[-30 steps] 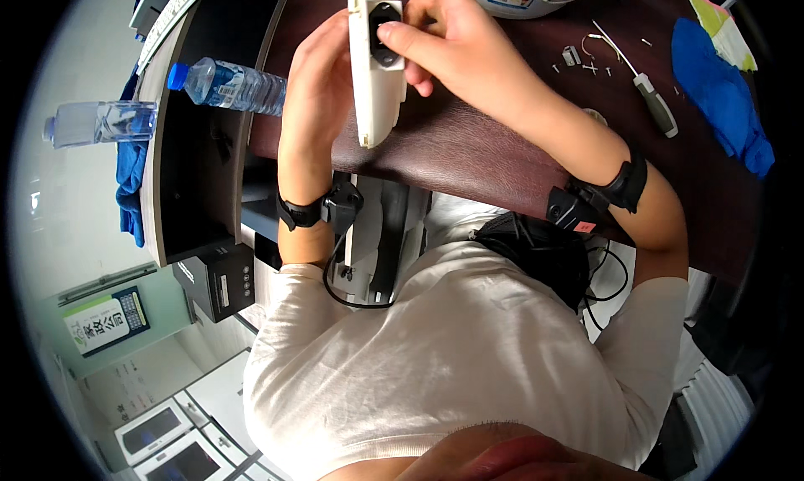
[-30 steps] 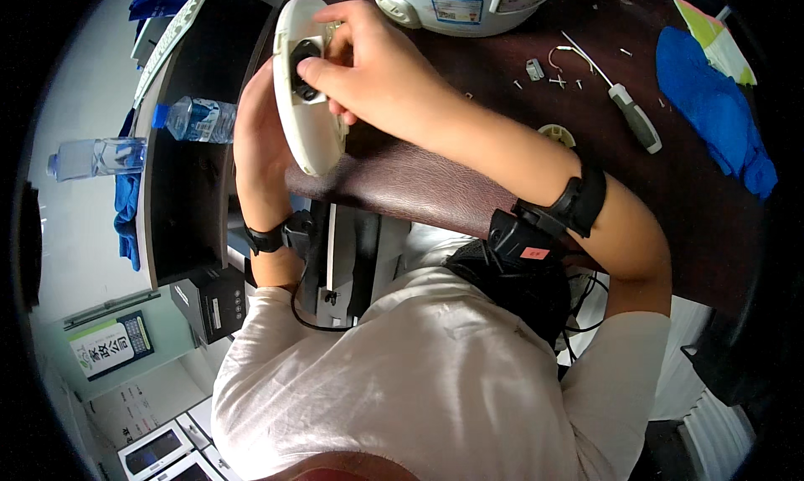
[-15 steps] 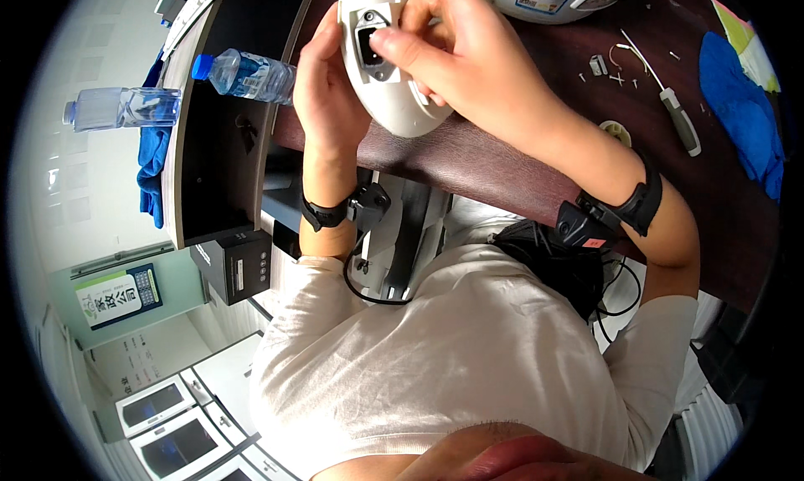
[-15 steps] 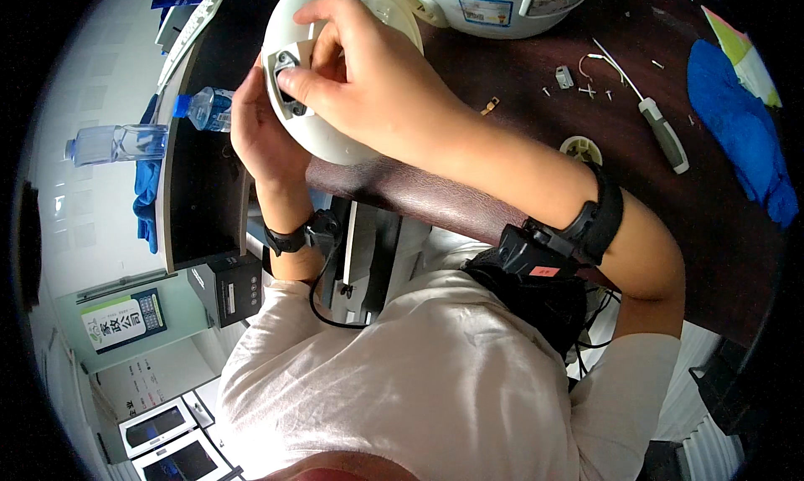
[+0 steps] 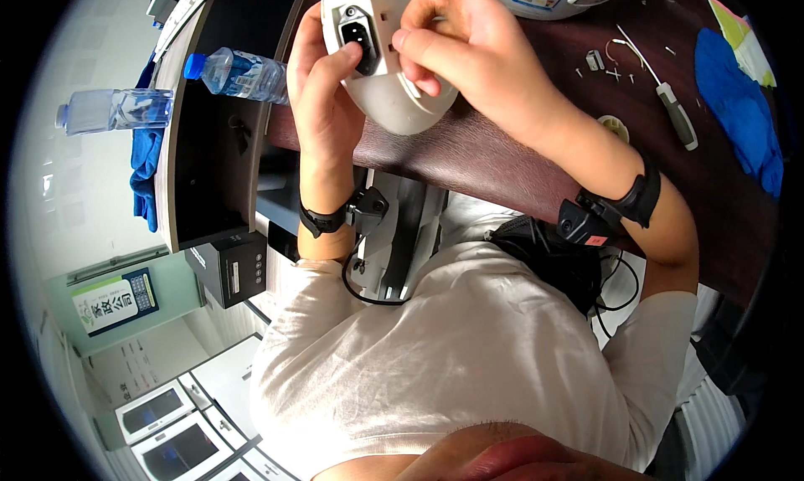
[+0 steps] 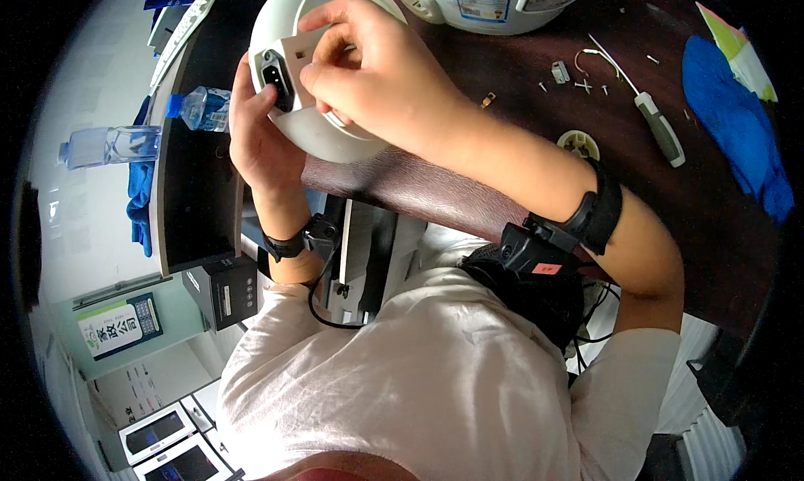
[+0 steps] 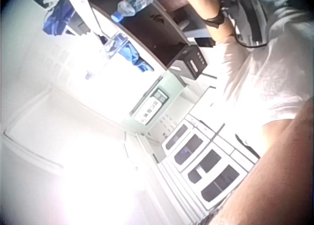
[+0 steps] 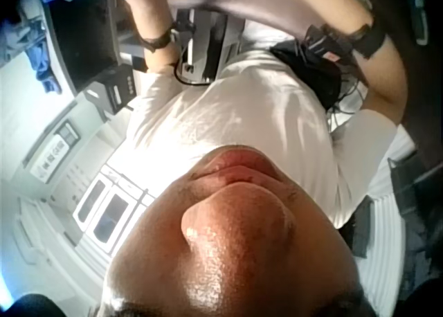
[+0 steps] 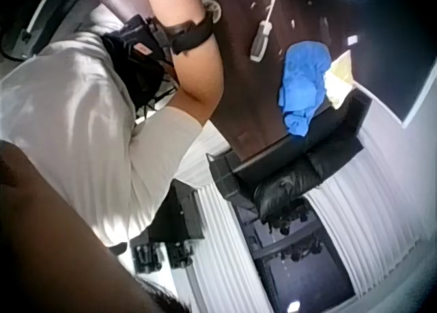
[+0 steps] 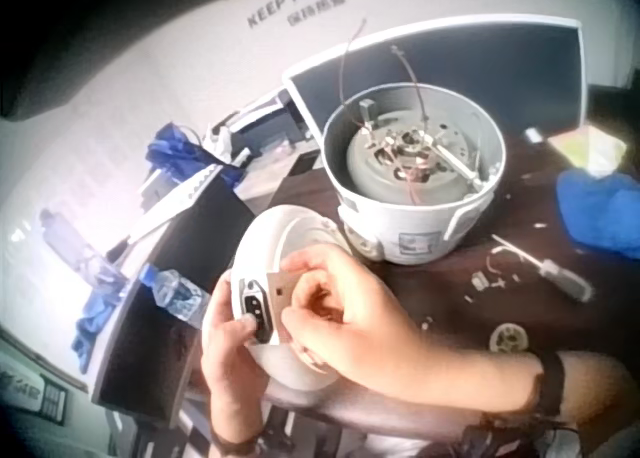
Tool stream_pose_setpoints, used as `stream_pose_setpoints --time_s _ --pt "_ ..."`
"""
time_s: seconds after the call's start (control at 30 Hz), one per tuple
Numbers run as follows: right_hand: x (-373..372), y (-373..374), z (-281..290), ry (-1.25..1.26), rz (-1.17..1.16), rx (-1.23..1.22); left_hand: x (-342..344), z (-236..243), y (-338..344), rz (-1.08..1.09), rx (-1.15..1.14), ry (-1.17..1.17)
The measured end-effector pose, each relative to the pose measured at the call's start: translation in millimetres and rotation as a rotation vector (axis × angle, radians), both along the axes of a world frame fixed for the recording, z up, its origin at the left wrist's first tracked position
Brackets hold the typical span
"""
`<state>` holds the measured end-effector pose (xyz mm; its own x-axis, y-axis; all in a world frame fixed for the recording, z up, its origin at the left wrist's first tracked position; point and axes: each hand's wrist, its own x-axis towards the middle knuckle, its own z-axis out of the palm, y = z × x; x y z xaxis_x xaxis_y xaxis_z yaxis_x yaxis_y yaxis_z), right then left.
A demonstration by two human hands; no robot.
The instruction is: The person disassembles a white circular electronic device, removes a black plastic component, and uses a screwdriver to adjust internal wiring and connections. The person handles the device casing, wires, and small parts on a wooden table.
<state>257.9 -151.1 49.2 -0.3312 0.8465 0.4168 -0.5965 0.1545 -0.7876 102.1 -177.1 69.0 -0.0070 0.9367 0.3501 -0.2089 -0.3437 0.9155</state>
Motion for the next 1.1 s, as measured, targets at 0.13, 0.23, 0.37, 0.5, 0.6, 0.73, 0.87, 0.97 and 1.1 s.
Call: stream_pose_setpoints --time_s 0.13,0.23,0.37,0.5,0.6,0.73,0.87,0.97,1.1 --pt "0.4 4.4 -6.0 0.016 0.084 -0.168 -1.0 0.2 0.3 0.075 0.023 0.022" --pt "-1.8 2.1 -9.5 -0.103 -0.011 -0.029 -1.7 0.6 0.1 0.115 0.015 0.027" --pt "0.7 -2.2 -10.0 -0.168 -0.022 -0.044 0.4 1.0 -0.6 0.177 -0.022 -0.024" --pt "1.5 -1.9 -8.9 -0.205 -0.068 0.007 2.5 2.4 -0.8 0.170 -0.037 -0.043" --pt "-0.4 -1.5 -10.3 -0.238 -0.089 0.034 3.6 1.0 -1.7 0.187 -0.030 -0.042" --pt "-5.6 -1.6 -14.0 -0.268 -0.163 0.070 0.9 -2.0 -1.3 0.198 -0.026 -0.018" --pt "-5.8 -2.9 -14.6 -0.253 -0.141 0.062 -4.6 -2.8 -1.7 0.237 -0.028 -0.039" --pt "-3.3 -4.5 -12.3 -0.269 -0.060 0.066 -11.5 -2.8 -0.5 0.212 -0.018 -0.079" --pt "-0.2 -7.3 -8.9 -0.264 -0.035 0.087 -30.5 -7.7 3.0 0.164 -0.045 -0.217"
